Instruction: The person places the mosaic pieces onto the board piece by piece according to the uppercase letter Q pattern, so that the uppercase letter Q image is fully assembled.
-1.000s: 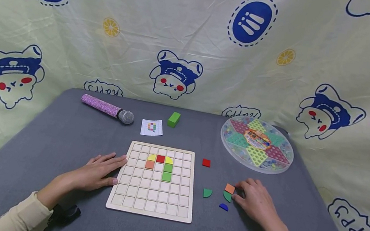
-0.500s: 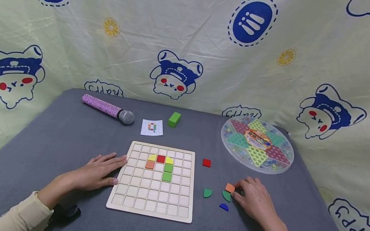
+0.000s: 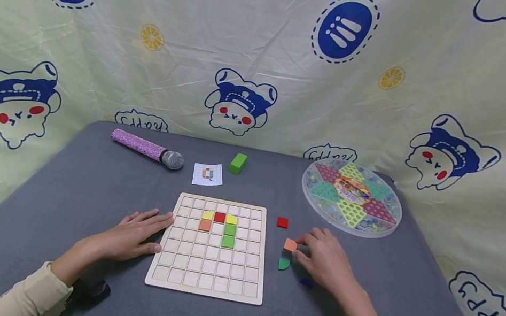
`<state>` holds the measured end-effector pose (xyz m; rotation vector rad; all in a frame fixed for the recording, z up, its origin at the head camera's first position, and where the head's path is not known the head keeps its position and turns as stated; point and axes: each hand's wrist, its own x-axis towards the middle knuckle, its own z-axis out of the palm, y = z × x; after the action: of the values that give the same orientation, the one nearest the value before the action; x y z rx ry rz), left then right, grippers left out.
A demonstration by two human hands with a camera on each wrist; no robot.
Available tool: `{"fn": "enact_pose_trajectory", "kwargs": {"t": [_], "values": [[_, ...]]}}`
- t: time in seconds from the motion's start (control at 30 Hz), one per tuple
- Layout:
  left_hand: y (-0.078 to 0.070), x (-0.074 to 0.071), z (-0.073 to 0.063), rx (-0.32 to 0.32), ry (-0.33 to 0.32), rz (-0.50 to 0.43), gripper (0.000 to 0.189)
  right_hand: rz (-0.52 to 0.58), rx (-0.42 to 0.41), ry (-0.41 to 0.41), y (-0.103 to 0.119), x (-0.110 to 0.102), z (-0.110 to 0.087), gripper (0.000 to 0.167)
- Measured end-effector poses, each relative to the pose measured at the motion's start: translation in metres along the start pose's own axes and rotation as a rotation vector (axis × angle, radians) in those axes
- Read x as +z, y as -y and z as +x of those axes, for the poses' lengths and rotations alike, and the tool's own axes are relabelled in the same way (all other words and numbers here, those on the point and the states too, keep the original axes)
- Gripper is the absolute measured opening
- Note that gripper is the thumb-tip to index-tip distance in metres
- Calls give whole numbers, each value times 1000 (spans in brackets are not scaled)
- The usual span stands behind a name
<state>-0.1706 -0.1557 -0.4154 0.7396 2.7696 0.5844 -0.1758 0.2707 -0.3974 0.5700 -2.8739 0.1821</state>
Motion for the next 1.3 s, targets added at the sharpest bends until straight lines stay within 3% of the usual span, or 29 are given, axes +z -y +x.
{"fn": "enact_pose_trajectory", "kwargs": {"t": [0.27, 0.77, 1.07, 1.3], "values": [[-1, -1, 0, -9, 6, -4, 63, 26, -177, -68, 39, 8, 28, 19], [-1, -1, 0, -9, -3, -1, 63, 36, -356, -13, 109, 26, 69, 21], [-1, 0, 0, -14, -2, 2, 63, 25, -402, 22, 127, 33, 82, 16], [-1, -1, 1, -10, -1, 4, 63, 27, -375, 82, 134, 36, 87, 16]]}}
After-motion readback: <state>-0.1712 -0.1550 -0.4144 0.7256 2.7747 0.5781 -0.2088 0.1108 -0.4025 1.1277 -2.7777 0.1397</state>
